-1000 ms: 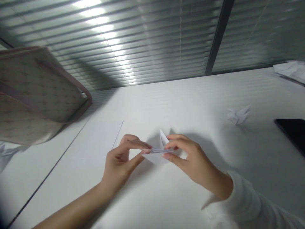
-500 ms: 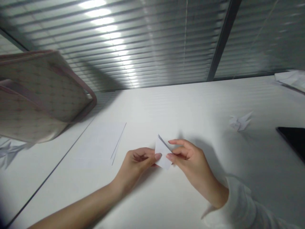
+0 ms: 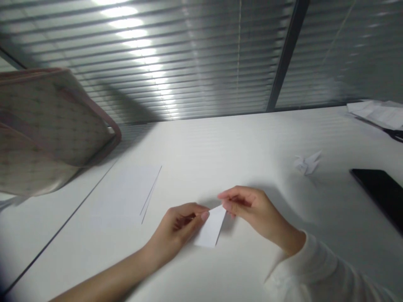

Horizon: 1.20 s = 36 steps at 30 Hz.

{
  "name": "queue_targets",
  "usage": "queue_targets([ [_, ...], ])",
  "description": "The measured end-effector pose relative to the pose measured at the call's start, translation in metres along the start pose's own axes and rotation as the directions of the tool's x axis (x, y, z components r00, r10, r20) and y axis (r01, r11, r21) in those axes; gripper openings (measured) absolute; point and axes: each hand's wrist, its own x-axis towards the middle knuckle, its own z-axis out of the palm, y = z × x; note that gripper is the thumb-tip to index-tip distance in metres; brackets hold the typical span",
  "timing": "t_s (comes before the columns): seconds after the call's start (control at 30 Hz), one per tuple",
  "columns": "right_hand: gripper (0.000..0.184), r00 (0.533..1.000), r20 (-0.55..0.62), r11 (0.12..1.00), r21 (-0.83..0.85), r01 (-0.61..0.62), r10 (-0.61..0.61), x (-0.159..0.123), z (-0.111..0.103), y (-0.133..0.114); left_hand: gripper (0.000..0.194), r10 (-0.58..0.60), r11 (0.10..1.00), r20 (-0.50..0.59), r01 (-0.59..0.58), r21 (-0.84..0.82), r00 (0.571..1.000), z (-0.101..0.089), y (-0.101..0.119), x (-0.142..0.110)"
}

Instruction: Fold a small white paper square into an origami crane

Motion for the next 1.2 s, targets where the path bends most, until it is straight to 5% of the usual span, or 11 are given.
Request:
queue_targets([
  [0.1,0.007,1.0,-0.019,1.0,-0.002,-0.012,0.012,-0.001,-0.002,0.001,0.03,-0.003,1.0,-0.047,0.004,0.015,0.999,-0.002,-0.001,0.0],
  [0.4,0.012,0.999,-0.053,1.0,-0.007,0.003,-0.003,-0.007,0.006,0.003,0.028,-0.142,0.962,0.037,0.147,-0.228,0.989,0.001,-0.006,0.003],
  [0.73,0.024,0.984,0.047,0.985,-0.042,-0.169,0.171,-0.003,0.006,0.012,0.03,-0.152,0.975,0.025,0.154,-0.163,0.988,0.007,-0.015,0.004],
  [0.83,0.024,0.977,0.096,0.979,-0.094,-0.18,0.189,0.005,-0.005,0.015,0.034,-0.02,1.0,-0.006,0.02,-0.004,1.0,0.007,-0.021,0.0],
  [0.87,0.023,0.975,0.113,0.977,-0.117,-0.178,0.191,0.009,-0.01,0.016,0.041,0.169,0.971,-0.023,-0.162,0.175,0.985,0.007,-0.022,-0.002],
  [0.9,0.023,0.974,0.126,0.975,-0.141,-0.171,0.189,0.014,-0.014,0.017,0.044,0.373,0.86,0.027,-0.356,0.366,0.927,0.006,-0.023,-0.004],
  [0.97,0.02,0.972,0.152,0.969,-0.199,-0.145,0.177,0.024,-0.023,0.018,0.034,0.572,0.566,0.211,-0.567,0.598,0.793,0.004,-0.024,-0.006],
  [1.07,0.015,0.972,0.188,0.952,-0.297,-0.08,0.14,0.04,-0.029,0.017,0.042,0.507,0.32,0.479,-0.672,0.667,0.717,0.001,-0.019,-0.005],
  [1.2,0.01,0.975,0.221,0.906,-0.417,0.077,0.019,0.056,-0.025,0.016,0.068,0.331,0.289,0.579,-0.664,0.69,0.745,-0.001,-0.013,-0.003],
])
